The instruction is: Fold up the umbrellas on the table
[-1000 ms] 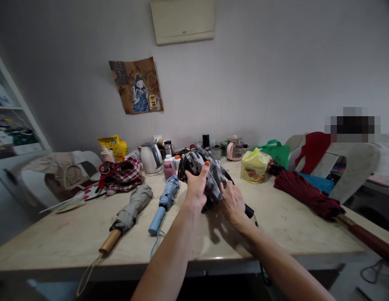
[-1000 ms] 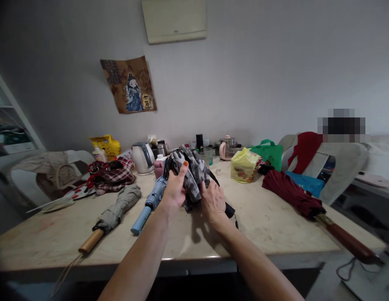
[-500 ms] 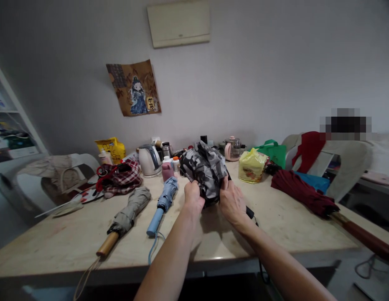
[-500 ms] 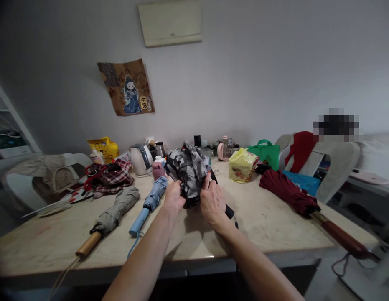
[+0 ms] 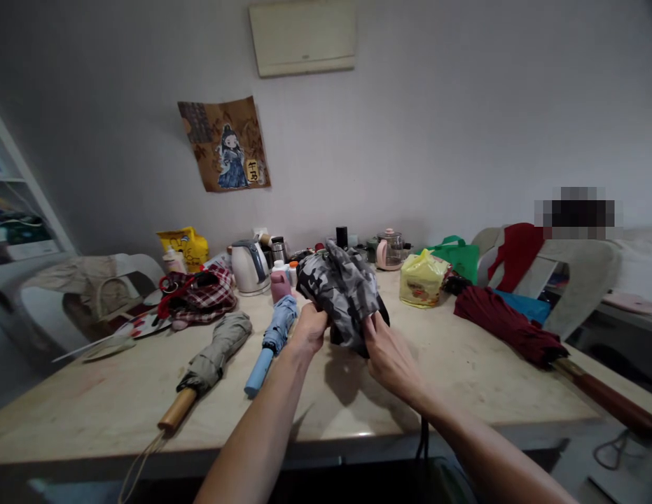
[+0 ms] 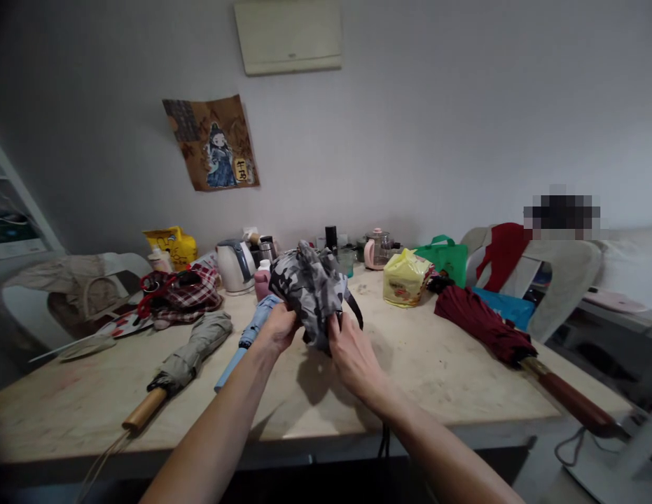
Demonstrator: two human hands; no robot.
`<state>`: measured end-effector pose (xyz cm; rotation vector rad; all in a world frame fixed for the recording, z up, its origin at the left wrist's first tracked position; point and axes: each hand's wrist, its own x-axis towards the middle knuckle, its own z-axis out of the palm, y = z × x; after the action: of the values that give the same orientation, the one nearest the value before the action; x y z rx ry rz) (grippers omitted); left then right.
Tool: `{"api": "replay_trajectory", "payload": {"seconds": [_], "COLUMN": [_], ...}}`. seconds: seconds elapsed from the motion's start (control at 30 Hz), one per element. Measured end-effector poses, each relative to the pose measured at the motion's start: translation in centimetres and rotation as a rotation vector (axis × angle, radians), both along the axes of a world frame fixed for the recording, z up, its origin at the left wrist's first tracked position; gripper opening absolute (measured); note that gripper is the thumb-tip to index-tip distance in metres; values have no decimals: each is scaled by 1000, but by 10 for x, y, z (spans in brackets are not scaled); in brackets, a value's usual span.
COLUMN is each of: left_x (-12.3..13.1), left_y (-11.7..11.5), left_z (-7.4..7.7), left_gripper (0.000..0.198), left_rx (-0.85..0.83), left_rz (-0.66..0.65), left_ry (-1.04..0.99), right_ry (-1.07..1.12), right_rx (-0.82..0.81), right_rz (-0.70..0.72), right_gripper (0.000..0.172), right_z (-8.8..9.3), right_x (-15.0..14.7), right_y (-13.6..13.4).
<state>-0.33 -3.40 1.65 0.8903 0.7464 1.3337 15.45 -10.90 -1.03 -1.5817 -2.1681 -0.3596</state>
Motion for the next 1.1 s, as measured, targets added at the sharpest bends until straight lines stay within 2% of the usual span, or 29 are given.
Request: {"api": "replay_trajectory", "payload": {"seconds": [0.1, 0.23, 0.4, 0.53, 0.63, 0.7, 0.77, 0.83, 0.93, 0.97, 1.07, 1.1], "left_x": [7, 18, 30, 28, 24, 22, 24, 28, 36, 38, 40, 39], "left_y": [-16, -32, -30, -22, -17, -17, -20, -24, -30, -31, -31, -30], "left_z": [9, 14, -3, -11, -13, -14, -17, -20, -24, -25, -27, -28], "left_gripper": [11, 38, 37, 35, 39, 44, 49, 52, 56, 57, 61, 62], "left_rx": [-1, 28, 21, 80, 24, -25, -10, 52, 96, 85, 56, 56], "left_rz": [-40, -152, -209, -157, -32, 90, 196, 242, 239, 236, 232, 229], "left_ry": [-121, -418, -519, -542, -524, -475, -431, -403, -347, -326, -301, -303], "right_ry": [-53, -71, 117, 291, 391, 522, 687, 777, 726, 692, 630, 641], "right_rx": [116, 165, 173, 29, 24, 131, 256, 329, 332, 319, 264, 237], "right_rz": [-55, -28, 88, 224, 293, 261, 181, 128, 109, 105, 125, 146], "right_gripper": [49, 45, 61, 69, 61, 47, 43, 54, 68, 64, 28, 21], "right_z": [-1, -2, -12, -12, 2, 16, 31, 44, 57, 59, 66, 70], "right_x": [-8, -17, -24, -17, -5, 3, 6, 5, -2, -4, -5, -3], "right_y": [-4, -8, -8, -13, -24, -33, -38, -37, -25, -20, -8, -7]}}
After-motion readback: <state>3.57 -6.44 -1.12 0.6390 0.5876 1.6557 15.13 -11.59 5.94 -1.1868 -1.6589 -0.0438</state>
